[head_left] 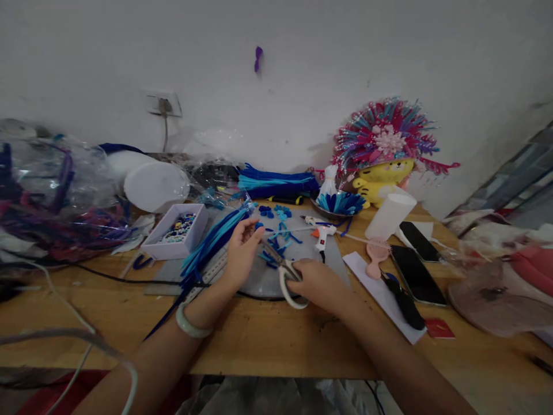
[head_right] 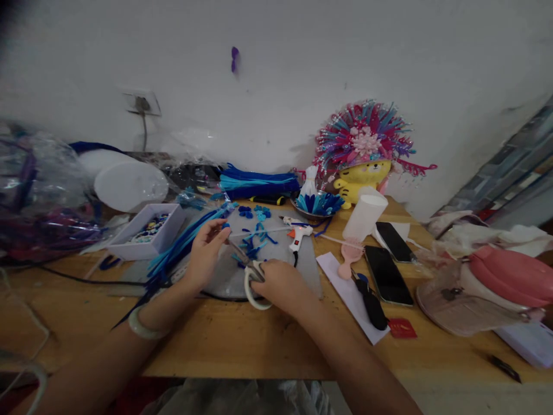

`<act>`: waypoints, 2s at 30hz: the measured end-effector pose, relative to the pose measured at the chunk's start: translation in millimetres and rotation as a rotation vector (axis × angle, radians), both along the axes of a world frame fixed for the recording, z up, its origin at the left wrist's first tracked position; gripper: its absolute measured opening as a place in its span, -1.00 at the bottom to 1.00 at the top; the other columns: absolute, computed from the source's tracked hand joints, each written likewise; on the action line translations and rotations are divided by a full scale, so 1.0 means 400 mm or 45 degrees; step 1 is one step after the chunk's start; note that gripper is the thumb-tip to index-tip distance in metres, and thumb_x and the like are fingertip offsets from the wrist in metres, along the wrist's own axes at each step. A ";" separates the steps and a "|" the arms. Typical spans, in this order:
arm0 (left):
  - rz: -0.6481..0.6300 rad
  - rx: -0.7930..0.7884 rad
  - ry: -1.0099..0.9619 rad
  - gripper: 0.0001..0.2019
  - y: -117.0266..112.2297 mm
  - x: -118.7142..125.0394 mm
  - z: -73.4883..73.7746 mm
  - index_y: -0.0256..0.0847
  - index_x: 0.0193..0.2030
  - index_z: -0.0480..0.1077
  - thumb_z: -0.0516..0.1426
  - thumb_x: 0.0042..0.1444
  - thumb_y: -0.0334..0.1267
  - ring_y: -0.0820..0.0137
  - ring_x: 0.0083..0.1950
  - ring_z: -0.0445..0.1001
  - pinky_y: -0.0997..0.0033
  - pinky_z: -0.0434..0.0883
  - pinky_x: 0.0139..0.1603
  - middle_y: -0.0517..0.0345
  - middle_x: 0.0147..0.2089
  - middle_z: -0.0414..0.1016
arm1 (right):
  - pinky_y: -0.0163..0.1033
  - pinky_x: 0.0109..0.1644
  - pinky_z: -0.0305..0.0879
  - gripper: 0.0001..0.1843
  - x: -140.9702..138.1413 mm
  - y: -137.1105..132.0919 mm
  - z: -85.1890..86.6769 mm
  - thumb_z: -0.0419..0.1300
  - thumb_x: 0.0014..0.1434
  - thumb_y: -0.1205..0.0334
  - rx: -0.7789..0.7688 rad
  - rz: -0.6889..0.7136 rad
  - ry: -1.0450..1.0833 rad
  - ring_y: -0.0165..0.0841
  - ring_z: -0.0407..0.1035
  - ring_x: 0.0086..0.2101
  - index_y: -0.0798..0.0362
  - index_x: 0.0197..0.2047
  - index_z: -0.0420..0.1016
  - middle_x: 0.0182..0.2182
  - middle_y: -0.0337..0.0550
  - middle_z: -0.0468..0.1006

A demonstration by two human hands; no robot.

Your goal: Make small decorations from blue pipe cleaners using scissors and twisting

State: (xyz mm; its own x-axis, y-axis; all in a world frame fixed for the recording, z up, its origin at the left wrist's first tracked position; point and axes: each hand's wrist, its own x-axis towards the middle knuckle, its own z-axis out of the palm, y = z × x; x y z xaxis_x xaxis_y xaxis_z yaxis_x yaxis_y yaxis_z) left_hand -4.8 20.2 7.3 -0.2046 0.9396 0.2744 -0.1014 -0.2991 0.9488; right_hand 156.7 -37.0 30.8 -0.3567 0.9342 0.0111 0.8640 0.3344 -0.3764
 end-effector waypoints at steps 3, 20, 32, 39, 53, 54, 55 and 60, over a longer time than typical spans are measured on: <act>0.064 -0.037 -0.031 -0.76 0.009 -0.006 -0.003 -0.24 -0.28 0.33 0.16 -0.13 -0.22 0.53 -0.37 0.28 0.52 0.25 -0.32 0.25 -0.39 0.31 | -0.32 -0.41 0.10 -0.62 -0.009 0.006 0.023 0.00 0.07 0.01 -0.008 0.100 -0.213 -0.36 0.32 -0.44 0.13 -0.40 0.47 -0.44 -0.07 0.51; -0.086 -0.141 -0.160 -0.73 0.029 -0.006 -0.027 -0.24 -0.31 0.33 0.17 -0.19 -0.20 0.47 -0.32 0.36 0.42 0.32 -0.22 0.22 -0.36 0.37 | -0.24 -0.11 0.20 -0.63 0.004 0.207 -0.008 -0.15 0.09 0.56 0.216 -0.181 -0.622 -0.23 0.26 -0.08 0.28 -0.14 0.38 -0.15 0.15 0.41; -0.119 -0.181 0.022 -0.77 0.025 -0.005 -0.024 -0.24 -0.32 0.30 0.13 -0.13 -0.18 0.49 -0.37 0.36 0.44 0.32 -0.26 0.25 -0.39 0.36 | -0.22 -0.20 0.25 -0.67 -0.022 0.209 -0.024 -0.12 0.13 0.45 0.168 -0.034 -0.642 -0.21 0.34 -0.19 0.22 -0.25 0.46 -0.27 0.14 0.47; -0.192 -0.226 0.424 -0.86 0.114 -0.015 -0.027 -0.24 -0.45 0.28 0.10 -0.13 -0.22 0.47 -0.51 0.31 0.45 0.27 -0.42 0.26 -0.53 0.31 | -0.25 -0.16 0.20 -0.70 -0.005 0.175 -0.027 -0.10 0.15 0.34 0.167 0.052 -0.580 -0.25 0.32 -0.21 0.19 -0.22 0.43 -0.24 0.05 0.45; -0.248 -0.291 1.012 -0.97 0.332 -0.012 -0.077 -0.20 -0.58 0.35 0.14 -0.21 -0.32 0.41 -0.52 0.33 0.46 0.23 -0.45 0.24 -0.62 0.35 | -0.14 -0.13 0.13 -0.76 0.014 0.180 -0.044 -0.07 0.13 0.35 0.174 0.117 -0.530 -0.19 0.28 -0.22 0.17 -0.25 0.41 -0.26 0.01 0.42; -0.260 -0.273 1.024 -0.96 0.335 -0.013 -0.074 -0.20 -0.57 0.36 0.15 -0.22 -0.31 0.41 -0.50 0.33 0.45 0.22 -0.43 0.23 -0.60 0.36 | -0.13 -0.13 0.13 -0.76 0.013 0.181 -0.046 -0.06 0.13 0.34 0.179 0.113 -0.533 -0.18 0.28 -0.22 0.17 -0.25 0.40 -0.27 0.01 0.42; -0.267 -0.255 1.048 -0.95 0.340 -0.015 -0.070 -0.19 -0.57 0.36 0.16 -0.22 -0.29 0.40 -0.49 0.34 0.45 0.22 -0.42 0.22 -0.58 0.37 | -0.12 -0.14 0.13 -0.77 0.012 0.182 -0.049 -0.06 0.13 0.34 0.185 0.109 -0.537 -0.17 0.28 -0.22 0.17 -0.25 0.40 -0.27 0.01 0.42; -0.242 -0.222 1.250 -0.88 0.373 -0.041 -0.044 -0.20 -0.60 0.33 0.09 -0.13 -0.25 0.37 -0.50 0.31 0.42 0.20 -0.44 0.19 -0.60 0.34 | -0.14 -0.19 0.14 -0.80 0.016 0.183 -0.059 -0.06 0.13 0.35 0.217 0.116 -0.539 -0.21 0.28 -0.27 0.14 -0.27 0.38 -0.30 -0.01 0.40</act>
